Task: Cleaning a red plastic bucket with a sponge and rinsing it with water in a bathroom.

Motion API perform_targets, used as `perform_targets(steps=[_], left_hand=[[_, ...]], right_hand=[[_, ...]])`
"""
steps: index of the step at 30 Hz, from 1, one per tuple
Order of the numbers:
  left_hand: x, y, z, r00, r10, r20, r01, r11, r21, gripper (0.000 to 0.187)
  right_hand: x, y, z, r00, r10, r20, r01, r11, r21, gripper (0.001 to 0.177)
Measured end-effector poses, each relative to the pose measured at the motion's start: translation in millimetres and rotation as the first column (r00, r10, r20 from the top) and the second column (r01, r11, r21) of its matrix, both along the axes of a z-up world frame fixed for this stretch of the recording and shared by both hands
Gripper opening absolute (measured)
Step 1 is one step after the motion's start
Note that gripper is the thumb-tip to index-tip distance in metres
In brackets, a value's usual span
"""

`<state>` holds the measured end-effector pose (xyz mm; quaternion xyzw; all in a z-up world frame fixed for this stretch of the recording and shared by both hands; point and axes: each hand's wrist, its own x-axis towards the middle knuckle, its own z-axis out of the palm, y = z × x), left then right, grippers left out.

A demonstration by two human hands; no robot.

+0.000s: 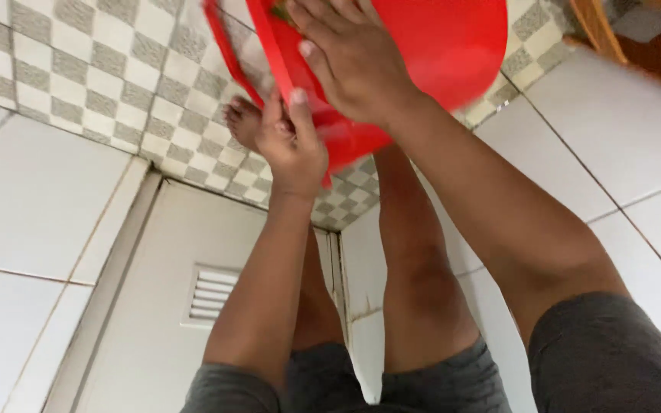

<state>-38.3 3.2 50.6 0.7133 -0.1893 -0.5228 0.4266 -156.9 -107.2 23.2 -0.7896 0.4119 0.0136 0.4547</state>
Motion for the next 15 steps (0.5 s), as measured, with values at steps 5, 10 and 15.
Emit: perform_targets(steps=[5,10,15], left_hand=[[-7,7,3,0.992,-0.042,0.122,0.045,0.999,-0.022,0.036],[-28,70,-27,0.871,-0.142,0.470,0.189,0.981,-0.054,0.039],[-40,101,-32,0.910,-0.181,0.374,0.200,0.980,-0.013,0.039]], right_hand=[[-23,2,14,1.000,0.025,0.001,-0.025,0.986,-0.168,0.046],[-140,17,-76,0.767,-0.166,-0.620,0.320,0.936,0.145,0.039],[-60,54,-13,0.963,-0.266,-0.041,0.242,0.923,-0.298,0.050]])
